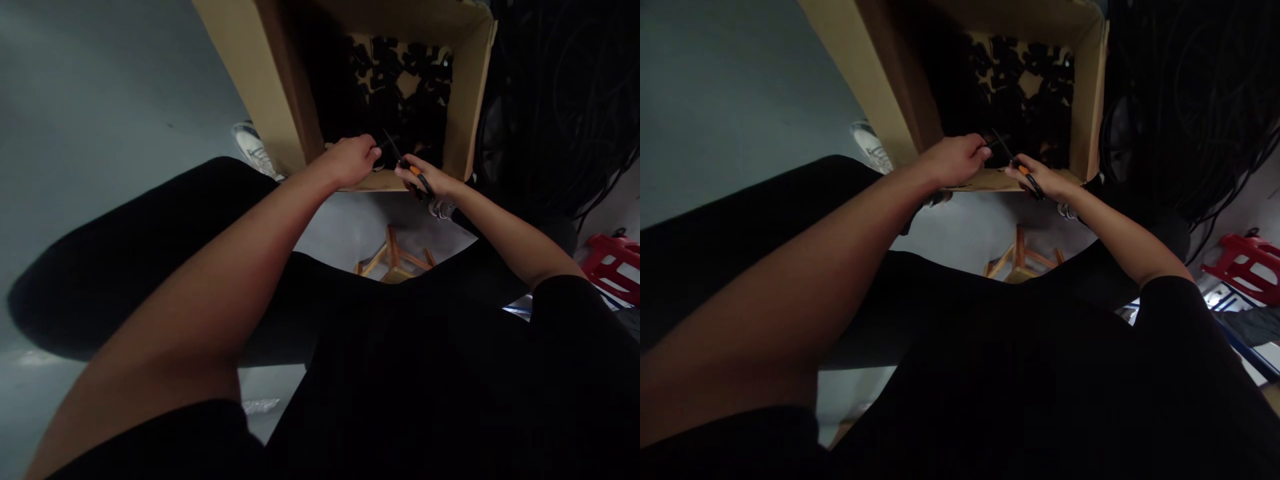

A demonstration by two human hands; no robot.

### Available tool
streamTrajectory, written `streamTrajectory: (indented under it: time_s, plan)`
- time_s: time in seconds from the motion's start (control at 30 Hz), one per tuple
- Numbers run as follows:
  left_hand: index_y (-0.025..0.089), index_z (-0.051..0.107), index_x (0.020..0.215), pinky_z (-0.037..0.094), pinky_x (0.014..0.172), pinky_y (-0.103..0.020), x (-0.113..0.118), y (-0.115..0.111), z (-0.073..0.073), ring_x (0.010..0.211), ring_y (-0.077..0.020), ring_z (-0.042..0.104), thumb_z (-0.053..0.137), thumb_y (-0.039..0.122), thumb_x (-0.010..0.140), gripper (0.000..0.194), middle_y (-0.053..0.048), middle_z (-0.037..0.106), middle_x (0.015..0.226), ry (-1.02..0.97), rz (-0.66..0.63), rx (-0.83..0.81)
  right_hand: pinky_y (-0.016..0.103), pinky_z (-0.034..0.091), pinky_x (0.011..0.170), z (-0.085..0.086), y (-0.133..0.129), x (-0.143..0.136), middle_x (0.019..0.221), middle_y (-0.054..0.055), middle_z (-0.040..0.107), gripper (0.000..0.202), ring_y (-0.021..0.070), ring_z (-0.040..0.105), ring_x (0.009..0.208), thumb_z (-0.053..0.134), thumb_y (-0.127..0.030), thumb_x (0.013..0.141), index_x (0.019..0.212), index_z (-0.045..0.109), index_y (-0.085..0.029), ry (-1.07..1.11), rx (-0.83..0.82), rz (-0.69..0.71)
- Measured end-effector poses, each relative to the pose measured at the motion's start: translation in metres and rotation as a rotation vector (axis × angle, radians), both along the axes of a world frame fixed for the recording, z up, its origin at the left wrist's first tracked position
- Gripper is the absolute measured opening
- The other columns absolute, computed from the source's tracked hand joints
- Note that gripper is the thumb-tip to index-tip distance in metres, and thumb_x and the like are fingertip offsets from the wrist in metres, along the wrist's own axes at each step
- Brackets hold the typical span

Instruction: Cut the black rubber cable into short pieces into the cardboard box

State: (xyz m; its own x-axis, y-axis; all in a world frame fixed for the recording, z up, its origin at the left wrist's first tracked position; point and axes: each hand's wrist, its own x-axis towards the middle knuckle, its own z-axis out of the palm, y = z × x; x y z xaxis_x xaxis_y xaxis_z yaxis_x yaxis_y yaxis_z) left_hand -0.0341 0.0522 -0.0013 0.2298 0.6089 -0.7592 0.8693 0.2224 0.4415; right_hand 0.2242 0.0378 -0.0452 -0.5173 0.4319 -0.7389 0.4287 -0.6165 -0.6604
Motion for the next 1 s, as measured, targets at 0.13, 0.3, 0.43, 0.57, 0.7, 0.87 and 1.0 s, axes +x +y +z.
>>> streamTrajectory:
  time_s: [0.13, 0.3, 0.43, 0.57, 0.7, 0.87, 1.0]
  plan:
    - [0.023, 0.084, 0.164, 0.061, 0.132, -0.049, -0.002, -0.001, -0.001, 0.155, -0.0431, 0.082, 0.052, 0.039, 0.129, 0.050, -0.020, 0.089, 0.156, -0.053, 0.027, 0.017, 0.022, 0.046, 0.054, 0.007, 0.003, 0.002, 0.081, -0.008, 0.056, 0.069, 0.0125, 0.054, 0.066, 0.092, -0.084, 0.118, 0.119, 0.053, -0.028, -0.004, 0.031, 0.009]
    - [0.022, 0.085, 0.160, 0.063, 0.129, -0.048, -0.004, -0.005, -0.011, 0.149, -0.0422, 0.084, 0.051, 0.040, 0.129, 0.049, -0.018, 0.091, 0.148, -0.117, 0.020, 0.056, 0.021, 0.046, 0.058, 0.010, 0.006, 0.002, 0.084, -0.007, 0.060, 0.066, 0.0110, 0.059, 0.069, 0.082, -0.085, 0.125, 0.118, 0.051, -0.028, -0.022, 0.042, 0.039]
    - [0.023, 0.082, 0.167, 0.064, 0.130, -0.052, -0.006, -0.005, -0.018, 0.154, -0.0450, 0.083, 0.054, 0.044, 0.129, 0.051, -0.019, 0.091, 0.154, -0.093, 0.015, 0.033, 0.022, 0.040, 0.050, 0.006, 0.001, -0.001, 0.075, -0.010, 0.052, 0.076, 0.0106, 0.051, 0.060, 0.089, -0.094, 0.115, 0.111, 0.048, -0.029, -0.077, 0.127, 0.019]
    - [0.024, 0.079, 0.173, 0.066, 0.130, -0.061, -0.007, -0.002, -0.015, 0.152, -0.0499, 0.084, 0.065, 0.049, 0.124, 0.056, -0.021, 0.092, 0.151, 0.013, 0.055, 0.013, 0.023, 0.036, 0.045, 0.004, -0.002, -0.002, 0.069, -0.010, 0.048, 0.076, 0.0115, 0.046, 0.054, 0.091, -0.093, 0.114, 0.111, 0.051, -0.029, -0.149, 0.116, -0.044]
    - [0.026, 0.079, 0.175, 0.065, 0.133, -0.062, -0.007, 0.001, -0.005, 0.156, -0.0516, 0.083, 0.061, 0.055, 0.128, 0.058, -0.022, 0.089, 0.158, 0.063, 0.092, -0.006, 0.023, 0.042, 0.047, 0.008, -0.001, -0.001, 0.070, -0.010, 0.049, 0.069, 0.0138, 0.050, 0.057, 0.091, -0.088, 0.117, 0.118, 0.055, -0.029, -0.193, 0.081, -0.064]
    - [0.029, 0.076, 0.177, 0.064, 0.135, -0.058, -0.002, 0.002, 0.004, 0.161, -0.0506, 0.080, 0.057, 0.064, 0.130, 0.061, -0.022, 0.088, 0.162, 0.052, 0.134, -0.037, 0.023, 0.054, 0.062, 0.019, 0.003, -0.007, 0.086, -0.004, 0.063, 0.063, 0.0137, 0.062, 0.069, 0.085, -0.083, 0.124, 0.129, 0.057, -0.027, -0.129, 0.000, -0.081]
    - [0.025, 0.077, 0.173, 0.063, 0.137, -0.056, 0.003, 0.001, 0.004, 0.164, -0.0481, 0.079, 0.048, 0.053, 0.134, 0.057, -0.023, 0.085, 0.168, 0.086, 0.147, -0.035, 0.023, 0.051, 0.055, 0.024, 0.004, -0.013, 0.090, -0.002, 0.067, 0.065, 0.0156, 0.064, 0.069, 0.097, -0.080, 0.116, 0.123, 0.058, -0.028, -0.125, -0.064, -0.084]
